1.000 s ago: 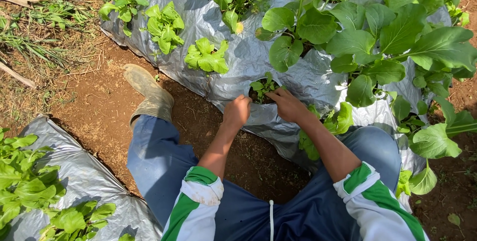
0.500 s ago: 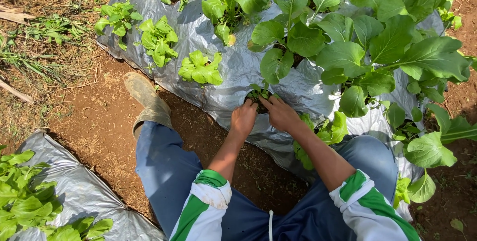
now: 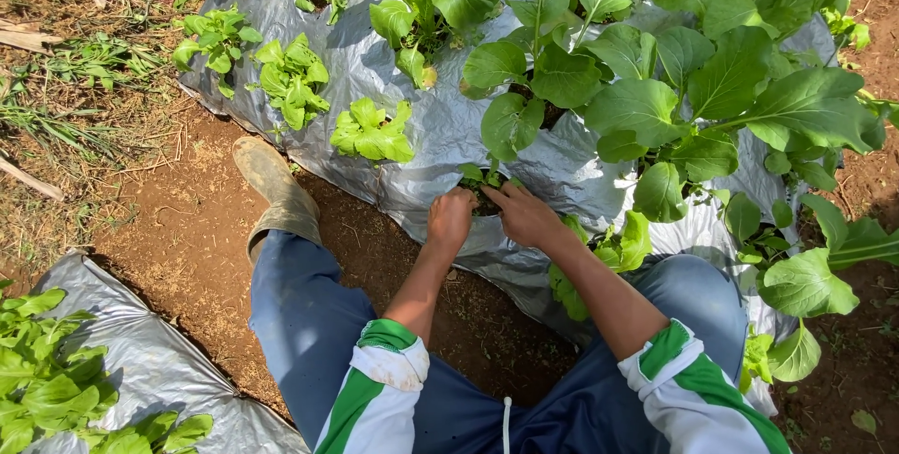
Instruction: The person sits on the ground between rows of leafy green plants growing through plastic mulch. They use their hands to pull small weeds from the soil around the base of the plants and discard them.
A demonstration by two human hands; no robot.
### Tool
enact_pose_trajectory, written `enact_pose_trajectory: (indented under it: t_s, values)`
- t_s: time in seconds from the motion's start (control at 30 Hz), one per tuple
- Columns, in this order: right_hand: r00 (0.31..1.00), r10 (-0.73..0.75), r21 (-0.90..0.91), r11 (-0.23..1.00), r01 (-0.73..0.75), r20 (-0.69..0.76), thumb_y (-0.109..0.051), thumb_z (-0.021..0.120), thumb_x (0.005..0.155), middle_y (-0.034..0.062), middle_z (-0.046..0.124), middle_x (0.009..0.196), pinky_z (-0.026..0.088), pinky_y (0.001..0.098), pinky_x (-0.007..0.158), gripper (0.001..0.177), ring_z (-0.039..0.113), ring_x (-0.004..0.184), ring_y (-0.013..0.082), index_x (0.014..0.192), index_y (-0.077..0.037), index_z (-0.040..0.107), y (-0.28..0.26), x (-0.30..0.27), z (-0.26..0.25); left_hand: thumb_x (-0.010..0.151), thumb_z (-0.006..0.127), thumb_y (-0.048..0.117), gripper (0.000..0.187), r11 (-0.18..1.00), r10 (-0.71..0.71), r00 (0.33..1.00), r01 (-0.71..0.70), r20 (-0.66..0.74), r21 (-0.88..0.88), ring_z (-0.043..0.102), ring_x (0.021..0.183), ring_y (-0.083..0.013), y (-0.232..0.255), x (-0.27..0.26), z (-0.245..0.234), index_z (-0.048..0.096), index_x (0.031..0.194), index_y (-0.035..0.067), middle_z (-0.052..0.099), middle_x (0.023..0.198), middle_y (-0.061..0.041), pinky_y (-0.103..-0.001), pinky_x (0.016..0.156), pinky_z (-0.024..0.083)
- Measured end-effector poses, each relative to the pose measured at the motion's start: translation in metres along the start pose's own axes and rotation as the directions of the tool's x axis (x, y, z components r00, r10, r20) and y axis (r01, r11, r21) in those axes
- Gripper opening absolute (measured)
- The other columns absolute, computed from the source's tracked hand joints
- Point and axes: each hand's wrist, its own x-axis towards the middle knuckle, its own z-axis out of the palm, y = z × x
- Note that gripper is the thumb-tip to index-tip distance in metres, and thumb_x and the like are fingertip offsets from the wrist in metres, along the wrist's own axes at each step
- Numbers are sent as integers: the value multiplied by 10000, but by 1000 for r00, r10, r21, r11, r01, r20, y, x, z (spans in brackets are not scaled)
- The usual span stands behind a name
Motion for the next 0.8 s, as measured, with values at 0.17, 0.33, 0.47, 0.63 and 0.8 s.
enact_pose_trajectory:
  t_s: [0.17,0.33,0.47,0.63,0.8]
  values:
    - [1000,0,16,1000,-1,10,-69,460,1077,188,494,1271,526,546,712,574,576,1031,414,1630,-148,329,-6,-5,-9,1047,733,144,112,995,-98,993,96,68,26,767,790,-298,-32,3,-4,837,1006,132,791,954,-81,-465,791,622]
    - [1000,14,24,1000,-15,18,-76,466,1079,203,497,1283,530,565,730,560,575,1048,422,1622,-139,344,-11,-6,-12,994,782,122,120,973,-194,922,137,334,187,799,780,-289,-31,-16,-1,859,912,163,838,923,-99,-545,854,638]
    - [1000,6,16,1000,-7,8,-75,464,1078,201,493,1288,547,574,723,553,577,1038,427,1616,-142,353,-4,-3,-4,1021,749,205,169,968,-39,999,34,14,249,773,750,-366,-29,-20,10,809,985,51,770,937,-173,-523,692,676]
    - [1000,3,24,1000,-3,14,-74,459,1081,197,492,1284,553,567,714,552,575,1019,424,1618,-142,348,0,-3,0,966,828,385,378,913,22,995,20,-97,407,774,697,-342,-16,-22,28,770,846,31,656,795,-113,-489,626,679]
    - [1000,7,49,999,-8,21,-69,446,1079,200,494,1271,537,561,707,566,574,1021,422,1627,-160,334,5,0,2,984,795,470,479,891,-8,991,67,-133,450,767,654,-296,-12,-16,36,769,789,34,715,842,-144,-458,581,678]
